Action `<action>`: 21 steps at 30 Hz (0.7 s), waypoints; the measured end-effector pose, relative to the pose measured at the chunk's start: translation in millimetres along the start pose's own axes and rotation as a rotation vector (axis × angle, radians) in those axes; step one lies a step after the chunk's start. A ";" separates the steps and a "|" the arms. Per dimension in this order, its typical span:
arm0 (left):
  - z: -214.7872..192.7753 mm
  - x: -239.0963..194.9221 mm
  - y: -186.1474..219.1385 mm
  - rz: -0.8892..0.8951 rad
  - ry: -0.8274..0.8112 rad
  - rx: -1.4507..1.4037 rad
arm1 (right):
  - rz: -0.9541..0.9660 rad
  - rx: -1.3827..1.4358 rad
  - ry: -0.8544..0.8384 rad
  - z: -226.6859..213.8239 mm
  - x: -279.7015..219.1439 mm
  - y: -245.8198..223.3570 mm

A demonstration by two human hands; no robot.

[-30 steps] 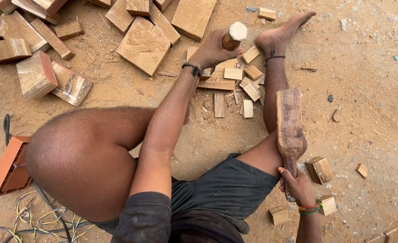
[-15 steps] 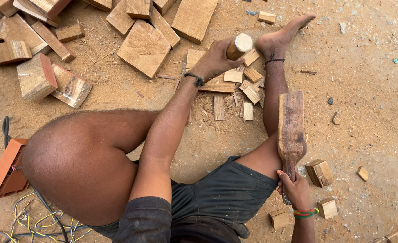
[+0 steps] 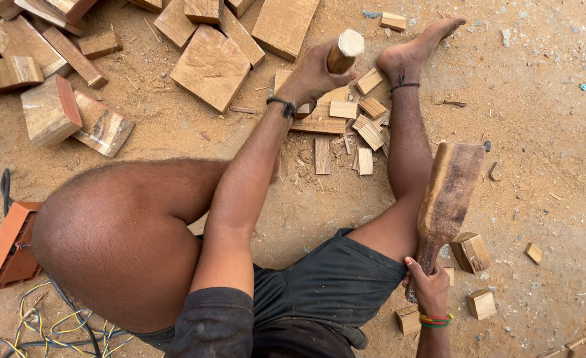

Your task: The person sits on the ground and splits small cylindrical wooden billets into thin slivers using a large wooden mallet and a metal blade. The person holds the wood with one hand and strikes it with the mallet, occasionally adjusting the wood or clearing the resulting slivers.

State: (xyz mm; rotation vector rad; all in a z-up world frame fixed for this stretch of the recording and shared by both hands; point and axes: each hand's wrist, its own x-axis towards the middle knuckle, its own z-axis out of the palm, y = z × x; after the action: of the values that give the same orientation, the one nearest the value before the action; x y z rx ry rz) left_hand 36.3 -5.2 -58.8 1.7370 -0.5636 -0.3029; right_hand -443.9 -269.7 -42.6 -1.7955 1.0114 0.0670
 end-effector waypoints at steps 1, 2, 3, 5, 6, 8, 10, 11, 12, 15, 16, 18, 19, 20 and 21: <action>-0.7 1.5 0.7 0.007 0.005 -0.003 | 0.014 0.020 0.009 1.0 -2.4 2.1; 0.0 1.4 2.4 0.014 0.011 -0.006 | -0.021 0.082 0.026 0.6 -6.7 2.9; 0.7 -0.3 4.9 0.014 -0.008 0.000 | -0.059 0.150 0.037 4.1 -9.2 2.5; 7.4 -7.0 11.3 0.016 -0.053 0.014 | -0.156 0.324 0.023 10.2 -12.8 -2.5; 6.3 -11.0 12.5 0.018 -0.036 0.031 | -0.217 0.430 -0.001 11.9 -15.2 -7.0; 5.1 -9.8 15.3 0.039 -0.004 0.063 | -0.379 0.589 -0.044 12.4 -14.7 -22.9; 1.8 -7.0 15.1 -0.035 -0.038 0.052 | -0.577 0.688 -0.085 8.0 -10.2 -47.8; 0.9 -6.4 14.6 -0.076 -0.052 0.044 | -0.639 0.749 -0.041 5.5 -10.6 -61.7; 1.1 -4.6 15.2 -0.070 -0.056 0.055 | -0.702 0.809 0.003 2.6 -10.3 -77.1; 3.7 -8.5 21.0 -0.031 -0.046 0.061 | -1.064 0.651 0.167 -26.9 2.6 -140.0; 4.8 -10.6 24.7 0.006 -0.032 0.048 | -1.105 0.626 0.232 -38.4 4.5 -161.4; 2.9 -7.4 32.4 0.066 -0.011 0.046 | -1.130 0.540 0.330 -58.7 4.9 -199.5; 4.6 -7.0 34.9 0.081 -0.007 0.053 | -1.133 0.497 0.371 -66.8 3.6 -214.2; 5.8 -5.5 36.3 0.097 -0.003 0.060 | -1.123 0.442 0.391 -72.0 2.9 -225.6; 5.5 -4.0 36.4 0.061 -0.019 0.081 | -1.121 0.384 0.410 -68.7 6.1 -228.6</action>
State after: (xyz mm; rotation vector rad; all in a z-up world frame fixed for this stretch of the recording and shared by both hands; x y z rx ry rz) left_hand 22.7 -13.5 -25.5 1.7922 -0.6494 -0.2566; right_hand -316.5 -300.8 157.0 -1.7986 0.1278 -1.1342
